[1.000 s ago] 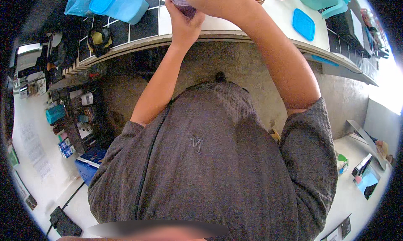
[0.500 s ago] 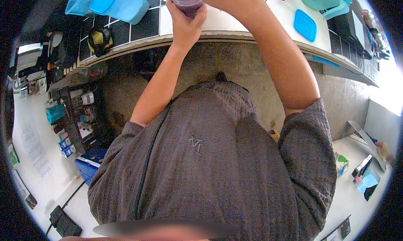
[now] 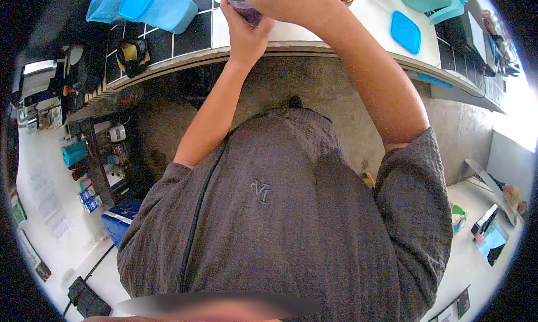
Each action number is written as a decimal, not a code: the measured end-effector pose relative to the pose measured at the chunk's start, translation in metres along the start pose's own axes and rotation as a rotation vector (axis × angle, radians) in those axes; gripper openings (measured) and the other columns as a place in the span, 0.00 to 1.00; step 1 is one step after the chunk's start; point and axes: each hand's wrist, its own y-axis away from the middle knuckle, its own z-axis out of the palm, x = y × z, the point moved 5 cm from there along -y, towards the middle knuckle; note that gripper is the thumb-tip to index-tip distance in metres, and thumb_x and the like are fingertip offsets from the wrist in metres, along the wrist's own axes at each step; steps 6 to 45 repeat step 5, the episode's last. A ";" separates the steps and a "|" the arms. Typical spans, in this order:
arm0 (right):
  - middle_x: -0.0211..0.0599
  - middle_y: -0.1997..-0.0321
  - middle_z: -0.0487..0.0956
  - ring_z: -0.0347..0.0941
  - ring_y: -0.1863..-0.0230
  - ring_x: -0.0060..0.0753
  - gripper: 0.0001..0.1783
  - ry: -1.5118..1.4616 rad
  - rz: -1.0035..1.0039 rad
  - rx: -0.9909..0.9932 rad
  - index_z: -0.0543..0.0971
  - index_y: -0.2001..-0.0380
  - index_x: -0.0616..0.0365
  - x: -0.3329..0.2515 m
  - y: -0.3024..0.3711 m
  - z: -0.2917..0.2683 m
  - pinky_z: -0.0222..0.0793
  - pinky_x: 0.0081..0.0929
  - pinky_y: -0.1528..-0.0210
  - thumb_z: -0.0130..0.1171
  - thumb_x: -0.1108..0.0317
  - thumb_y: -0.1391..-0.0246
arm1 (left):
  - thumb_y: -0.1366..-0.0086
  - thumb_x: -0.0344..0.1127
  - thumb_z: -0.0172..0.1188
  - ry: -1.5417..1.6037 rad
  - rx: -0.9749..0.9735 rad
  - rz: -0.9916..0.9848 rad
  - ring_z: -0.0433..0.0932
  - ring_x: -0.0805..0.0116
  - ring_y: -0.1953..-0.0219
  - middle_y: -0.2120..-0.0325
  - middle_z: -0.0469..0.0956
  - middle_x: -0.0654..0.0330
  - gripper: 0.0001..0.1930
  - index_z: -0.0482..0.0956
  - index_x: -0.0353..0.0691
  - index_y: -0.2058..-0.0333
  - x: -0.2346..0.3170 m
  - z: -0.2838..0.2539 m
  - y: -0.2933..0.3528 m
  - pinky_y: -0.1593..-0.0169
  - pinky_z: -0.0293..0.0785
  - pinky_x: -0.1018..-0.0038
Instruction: Preparing a flavored drink by adding powder, syrup, and water into a glass and stirring.
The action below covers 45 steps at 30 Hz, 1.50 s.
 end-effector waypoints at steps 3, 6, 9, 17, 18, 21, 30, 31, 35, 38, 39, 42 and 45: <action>0.58 0.78 0.73 0.72 0.74 0.61 0.19 -0.046 0.023 0.083 0.74 0.75 0.66 -0.001 -0.003 -0.008 0.66 0.44 0.73 0.48 0.60 0.39 | 0.47 0.42 0.68 -0.010 0.000 -0.013 0.61 0.52 0.47 0.49 0.57 0.45 0.45 0.46 0.31 0.41 -0.003 -0.001 0.001 0.43 0.60 0.60; 0.58 0.78 0.74 0.72 0.74 0.60 0.19 -0.078 0.076 0.172 0.75 0.75 0.66 0.000 -0.005 -0.014 0.66 0.44 0.73 0.49 0.60 0.39 | 0.48 0.42 0.68 0.052 0.009 -0.015 0.61 0.52 0.46 0.49 0.57 0.45 0.45 0.46 0.31 0.41 -0.001 0.000 0.001 0.43 0.60 0.60; 0.58 0.78 0.74 0.72 0.74 0.60 0.19 -0.078 0.076 0.172 0.75 0.75 0.66 0.000 -0.005 -0.014 0.66 0.44 0.73 0.49 0.60 0.39 | 0.48 0.42 0.68 0.052 0.009 -0.015 0.61 0.52 0.46 0.49 0.57 0.45 0.45 0.46 0.31 0.41 -0.001 0.000 0.001 0.43 0.60 0.60; 0.58 0.78 0.74 0.72 0.74 0.60 0.19 -0.078 0.076 0.172 0.75 0.75 0.66 0.000 -0.005 -0.014 0.66 0.44 0.73 0.49 0.60 0.39 | 0.48 0.42 0.68 0.052 0.009 -0.015 0.61 0.52 0.46 0.49 0.57 0.45 0.45 0.46 0.31 0.41 -0.001 0.000 0.001 0.43 0.60 0.60; 0.58 0.78 0.74 0.72 0.74 0.60 0.19 -0.078 0.076 0.172 0.75 0.75 0.66 0.000 -0.005 -0.014 0.66 0.44 0.73 0.49 0.60 0.39 | 0.48 0.42 0.68 0.052 0.009 -0.015 0.61 0.52 0.46 0.49 0.57 0.45 0.45 0.46 0.31 0.41 -0.001 0.000 0.001 0.43 0.60 0.60; 0.58 0.78 0.74 0.72 0.74 0.60 0.19 -0.078 0.076 0.172 0.75 0.75 0.66 0.000 -0.005 -0.014 0.66 0.44 0.73 0.49 0.60 0.39 | 0.48 0.42 0.68 0.052 0.009 -0.015 0.61 0.52 0.46 0.49 0.57 0.45 0.45 0.46 0.31 0.41 -0.001 0.000 0.001 0.43 0.60 0.60; 0.58 0.78 0.74 0.72 0.74 0.60 0.19 -0.078 0.076 0.172 0.75 0.75 0.66 0.000 -0.005 -0.014 0.66 0.44 0.73 0.49 0.60 0.39 | 0.48 0.42 0.68 0.052 0.009 -0.015 0.61 0.52 0.46 0.49 0.57 0.45 0.45 0.46 0.31 0.41 -0.001 0.000 0.001 0.43 0.60 0.60; 0.58 0.78 0.74 0.72 0.74 0.60 0.19 -0.078 0.076 0.172 0.75 0.75 0.66 0.000 -0.005 -0.014 0.66 0.44 0.73 0.49 0.60 0.39 | 0.48 0.42 0.68 0.052 0.009 -0.015 0.61 0.52 0.46 0.49 0.57 0.45 0.45 0.46 0.31 0.41 -0.001 0.000 0.001 0.43 0.60 0.60; 0.58 0.78 0.74 0.72 0.74 0.60 0.19 -0.078 0.076 0.172 0.75 0.75 0.66 0.000 -0.005 -0.014 0.66 0.44 0.73 0.49 0.60 0.39 | 0.48 0.42 0.68 0.052 0.009 -0.015 0.61 0.52 0.46 0.49 0.57 0.45 0.45 0.46 0.31 0.41 -0.001 0.000 0.001 0.43 0.60 0.60; 0.58 0.78 0.74 0.72 0.74 0.60 0.19 -0.078 0.076 0.172 0.75 0.75 0.66 0.000 -0.005 -0.014 0.66 0.44 0.73 0.49 0.60 0.39 | 0.48 0.42 0.68 0.052 0.009 -0.015 0.61 0.52 0.46 0.49 0.57 0.45 0.45 0.46 0.31 0.41 -0.001 0.000 0.001 0.43 0.60 0.60; 0.58 0.78 0.74 0.72 0.74 0.60 0.19 -0.078 0.076 0.172 0.75 0.75 0.66 0.000 -0.005 -0.014 0.66 0.44 0.73 0.49 0.60 0.39 | 0.48 0.42 0.68 0.052 0.009 -0.015 0.61 0.52 0.46 0.49 0.57 0.45 0.45 0.46 0.31 0.41 -0.001 0.000 0.001 0.43 0.60 0.60; 0.58 0.78 0.74 0.72 0.74 0.60 0.19 -0.078 0.076 0.172 0.75 0.75 0.66 0.000 -0.005 -0.014 0.66 0.44 0.73 0.49 0.60 0.39 | 0.48 0.42 0.68 0.052 0.009 -0.015 0.61 0.52 0.46 0.49 0.57 0.45 0.45 0.46 0.31 0.41 -0.001 0.000 0.001 0.43 0.60 0.60; 0.58 0.78 0.74 0.72 0.74 0.60 0.19 -0.078 0.076 0.172 0.75 0.75 0.66 0.000 -0.005 -0.014 0.66 0.44 0.73 0.49 0.60 0.39 | 0.48 0.42 0.68 0.052 0.009 -0.015 0.61 0.52 0.46 0.49 0.57 0.45 0.45 0.46 0.31 0.41 -0.001 0.000 0.001 0.43 0.60 0.60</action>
